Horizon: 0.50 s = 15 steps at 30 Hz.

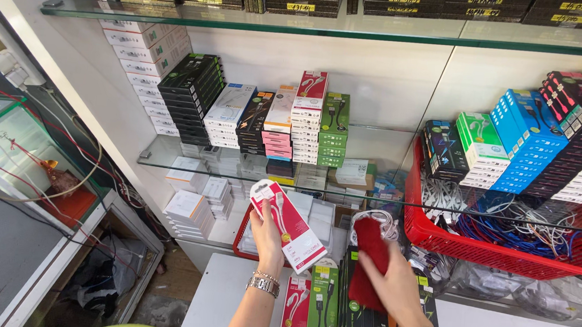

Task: The person wipes the surfaces of small product boxes with a red cloth and places them on a glass shelf. The person handles green, red, white, and black boxes one at a time, wiping each before stacking them on the shelf.

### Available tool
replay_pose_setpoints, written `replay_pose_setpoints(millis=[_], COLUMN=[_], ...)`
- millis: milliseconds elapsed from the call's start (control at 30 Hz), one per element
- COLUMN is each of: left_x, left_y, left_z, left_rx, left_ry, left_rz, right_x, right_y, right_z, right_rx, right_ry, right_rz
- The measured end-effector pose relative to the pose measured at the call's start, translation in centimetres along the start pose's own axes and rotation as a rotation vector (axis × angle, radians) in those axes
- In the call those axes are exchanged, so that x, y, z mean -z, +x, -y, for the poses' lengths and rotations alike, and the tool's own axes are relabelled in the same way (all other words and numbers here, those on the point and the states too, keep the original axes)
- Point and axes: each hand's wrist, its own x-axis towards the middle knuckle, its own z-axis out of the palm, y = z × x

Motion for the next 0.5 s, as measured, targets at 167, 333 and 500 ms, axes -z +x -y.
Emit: replay_pose_setpoints(millis=[167, 333, 500], left_x=[-1.9, -5.9, -9.2], left_y=[0.8, 1.2, 4.3], left_z=[-1.0, -4.5, -9.9], left_rx=[-0.174, -0.129, -0.421], left_ry=[0.145, 0.194, 0.267], left_rz=[0.255, 0.48, 0.535], right_x=[-2.2, 0.5, 2.8], right_y=[1.0, 5.9, 11.5], right_z=[-0.9, 5.6, 12.1], right_rx=[0.17, 0.137, 0.171], right_ry=[-0.295, 0.951, 1.049], right_rz=[0.094, 0.245, 0.212])
